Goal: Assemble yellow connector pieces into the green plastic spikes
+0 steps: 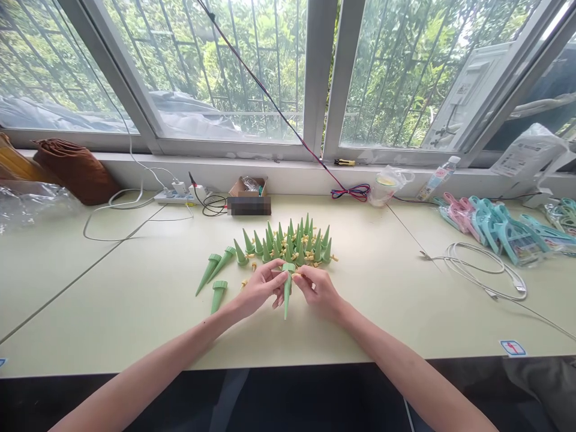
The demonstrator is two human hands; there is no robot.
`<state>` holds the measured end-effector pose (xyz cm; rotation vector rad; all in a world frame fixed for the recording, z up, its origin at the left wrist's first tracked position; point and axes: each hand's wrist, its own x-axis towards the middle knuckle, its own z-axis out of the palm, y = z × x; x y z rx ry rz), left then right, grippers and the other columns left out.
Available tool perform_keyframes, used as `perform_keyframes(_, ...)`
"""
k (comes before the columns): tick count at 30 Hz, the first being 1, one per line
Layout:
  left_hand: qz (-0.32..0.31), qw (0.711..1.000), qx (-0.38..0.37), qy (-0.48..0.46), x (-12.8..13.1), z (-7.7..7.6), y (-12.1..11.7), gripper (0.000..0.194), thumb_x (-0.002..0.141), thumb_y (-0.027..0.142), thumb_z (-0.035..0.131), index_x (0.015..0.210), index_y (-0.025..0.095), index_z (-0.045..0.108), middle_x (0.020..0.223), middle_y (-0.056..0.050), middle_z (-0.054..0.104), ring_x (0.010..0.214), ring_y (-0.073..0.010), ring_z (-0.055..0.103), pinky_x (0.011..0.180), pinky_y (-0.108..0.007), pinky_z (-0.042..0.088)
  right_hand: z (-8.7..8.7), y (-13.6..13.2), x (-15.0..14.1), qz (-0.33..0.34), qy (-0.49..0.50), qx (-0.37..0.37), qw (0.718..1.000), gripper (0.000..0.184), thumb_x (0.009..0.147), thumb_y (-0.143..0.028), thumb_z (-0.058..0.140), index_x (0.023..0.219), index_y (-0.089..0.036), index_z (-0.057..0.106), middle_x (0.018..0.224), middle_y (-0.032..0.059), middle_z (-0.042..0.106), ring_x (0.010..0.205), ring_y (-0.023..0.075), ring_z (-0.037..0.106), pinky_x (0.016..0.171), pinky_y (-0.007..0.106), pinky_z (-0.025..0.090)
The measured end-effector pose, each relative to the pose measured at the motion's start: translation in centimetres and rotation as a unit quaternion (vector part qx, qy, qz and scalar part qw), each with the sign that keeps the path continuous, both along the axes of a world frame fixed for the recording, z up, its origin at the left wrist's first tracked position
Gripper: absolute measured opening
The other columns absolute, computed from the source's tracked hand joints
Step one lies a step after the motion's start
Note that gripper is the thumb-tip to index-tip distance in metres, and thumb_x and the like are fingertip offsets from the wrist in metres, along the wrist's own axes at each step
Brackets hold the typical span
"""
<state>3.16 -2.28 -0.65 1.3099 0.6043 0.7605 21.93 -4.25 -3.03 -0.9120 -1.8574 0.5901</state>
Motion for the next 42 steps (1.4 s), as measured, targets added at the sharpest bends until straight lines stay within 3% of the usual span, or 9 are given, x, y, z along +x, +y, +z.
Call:
perform_keyframes(5,-0.037,0.994,-0.087,-0.048,0.0,-0.2,0.2,0.034,0.087,0.045,0.068,0.1,0.017,0.053,0.058,0.005,0.056,0.038,-0.0059,0.046,0.037,-0.017,0.035,-0.2,-0.1,0.2,-0.018,-0.001,0.039,0.999,0.034,0.103,-0.039,0.042,0.078,-0.019,0.055,0.064,-0.0012,0.05,0.054,0.0111,0.043,0.051,0.024,0.035)
perform_keyframes(9,-0.049,0.984,-0.158,-0.066,-0.3,-0.1,0.4,0.037,0.084,0.043,0.072,0.105,0.018,0.054,0.062,0.003,0.059,0.039,-0.0053,0.045,0.034,-0.015,0.029,-0.3,-0.2,0.3,-0.019,0.022,0.073,0.997,0.015,0.099,-0.033,0.052,0.099,-0.02,0.059,0.073,0.0002,0.054,0.055,0.0107,0.046,0.046,0.022,0.038)
perform_keyframes(14,-0.072,0.974,-0.21,-0.052,-0.5,0.5,0.4,0.038,0.085,0.036,0.073,0.112,0.014,0.06,0.063,0.003,0.06,0.035,-0.0014,0.04,0.037,-0.017,0.027,-0.1,-0.1,0.3,0.007,-0.002,0.173,0.985,0.019,0.099,-0.023,0.053,0.115,-0.023,0.062,0.081,0.0024,0.056,0.052,0.0092,0.044,0.046,0.022,0.043)
perform_keyframes(19,-0.113,0.969,-0.218,-0.022,-0.5,0.9,0.3,0.038,0.084,0.037,0.073,0.11,0.011,0.065,0.063,0.0,0.059,0.035,-0.0003,0.035,0.035,-0.018,0.02,-0.1,-0.1,0.2,-0.005,-0.02,0.218,0.976,0.013,0.099,-0.02,0.053,0.103,-0.022,0.066,0.076,0.0023,0.056,0.056,0.0108,0.05,0.048,0.022,0.045)
perform_keyframes(25,-0.108,0.971,-0.213,-0.027,-0.5,0.6,0.3,0.041,0.085,0.039,0.072,0.115,0.011,0.066,0.069,-0.004,0.06,0.051,-0.0053,0.046,0.041,-0.016,0.03,-0.1,-0.2,0.1,-0.005,-0.043,0.232,0.972,0.01,0.098,-0.018,0.054,0.092,-0.02,0.062,0.072,0.002,0.056,0.057,0.0112,0.049,0.05,0.022,0.043)
perform_keyframes(42,-0.126,0.972,-0.195,-0.033,-0.4,0.1,0.3,0.043,0.088,0.04,0.069,0.12,0.011,0.066,0.069,-0.003,0.062,0.044,-0.0029,0.042,0.041,-0.017,0.031,-0.3,-0.3,0.1,-0.02,-0.06,0.236,0.97,0.013,0.098,-0.017,0.052,0.087,-0.02,0.057,0.067,-0.0008,0.048,0.053,0.0102,0.04,0.048,0.021,0.035)
